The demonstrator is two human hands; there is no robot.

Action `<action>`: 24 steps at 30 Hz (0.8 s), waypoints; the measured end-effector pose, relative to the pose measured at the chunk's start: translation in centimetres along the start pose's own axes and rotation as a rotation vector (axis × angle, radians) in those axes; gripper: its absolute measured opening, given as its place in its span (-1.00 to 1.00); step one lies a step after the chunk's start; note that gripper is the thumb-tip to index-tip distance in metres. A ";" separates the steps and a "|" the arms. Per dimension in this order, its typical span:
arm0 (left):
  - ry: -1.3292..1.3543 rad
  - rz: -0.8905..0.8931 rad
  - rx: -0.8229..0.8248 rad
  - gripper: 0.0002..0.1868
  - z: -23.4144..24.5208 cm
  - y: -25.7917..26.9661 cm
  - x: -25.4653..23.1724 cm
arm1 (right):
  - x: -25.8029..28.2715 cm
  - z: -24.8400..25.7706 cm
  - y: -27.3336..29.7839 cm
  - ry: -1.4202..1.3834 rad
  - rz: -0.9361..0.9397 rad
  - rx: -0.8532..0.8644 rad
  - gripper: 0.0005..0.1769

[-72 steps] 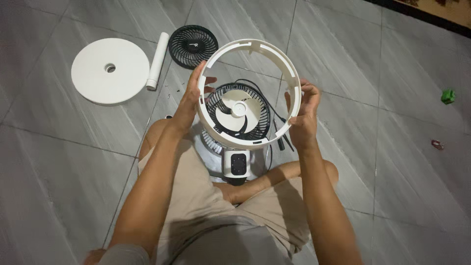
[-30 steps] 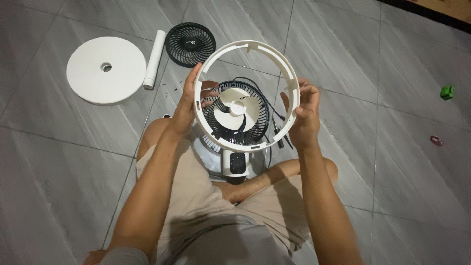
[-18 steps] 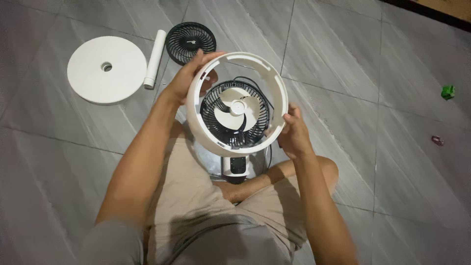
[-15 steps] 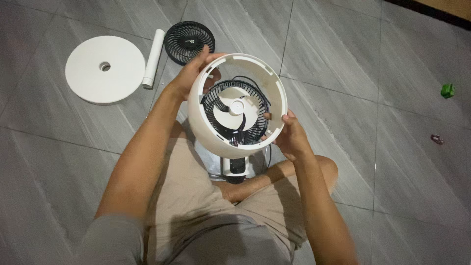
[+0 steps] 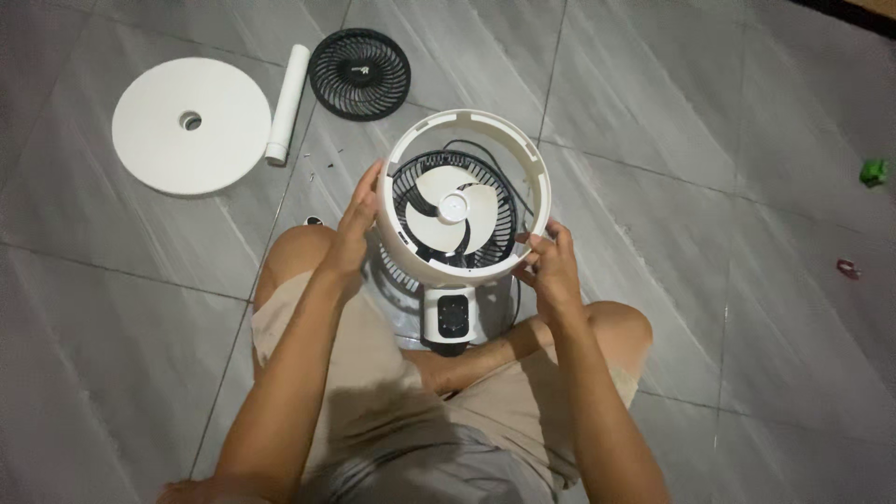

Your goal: The person sits on the floor and reassembles a disassembled electric fan. They use a screwdriver to secure the motor housing, then attach the fan blade, front grille, and outer casing.

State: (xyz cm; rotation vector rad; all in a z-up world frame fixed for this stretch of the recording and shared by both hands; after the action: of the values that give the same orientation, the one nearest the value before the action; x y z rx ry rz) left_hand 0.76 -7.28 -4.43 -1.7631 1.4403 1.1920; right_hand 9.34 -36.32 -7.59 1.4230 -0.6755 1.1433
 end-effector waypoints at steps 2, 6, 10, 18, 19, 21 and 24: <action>-0.025 -0.042 0.022 -0.18 0.2 -0.3 0.5 | -1.0 -0.6 -0.5 0.014 -0.016 0.002 -0.32; -0.175 -0.144 0.016 -0.26 1.5 -1.8 2.1 | -2.6 -1.0 -1.3 0.068 -0.010 -0.030 -0.31; -0.248 -0.172 -0.022 -0.29 2.4 -3.1 3.5 | -2.9 -1.4 -1.8 0.086 -0.001 -0.024 -0.39; -0.307 -0.166 -0.093 -0.33 2.6 -4.3 3.8 | -2.1 -1.9 -2.0 0.042 0.017 -0.025 -0.50; -0.299 -0.171 -0.094 -0.33 2.5 -4.0 4.1 | -2.3 -1.8 -2.0 0.061 0.025 -0.022 -0.50; -0.270 -0.163 -0.112 -0.33 2.7 -3.5 4.8 | -2.8 -1.8 -2.0 0.100 0.042 -0.014 -0.50; -0.262 -0.111 -0.140 -0.32 3.3 -2.8 5.8 | -3.7 -1.8 -2.0 0.108 0.109 -0.024 -0.48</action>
State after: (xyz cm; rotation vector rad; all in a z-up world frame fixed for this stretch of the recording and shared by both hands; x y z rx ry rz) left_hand 2.66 -6.36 -11.38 -1.6795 1.1172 1.4334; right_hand 9.33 -34.94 -12.00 1.3072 -0.6952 1.2838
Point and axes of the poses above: each hand's wrist, its own y-axis away from the middle knuckle, its own z-axis out of the back of the hand, x = y × z, the point moved 6 cm from there along -y, towards the middle knuckle, and after that the axes turned 12 degrees about y, right-handed, at the moved point
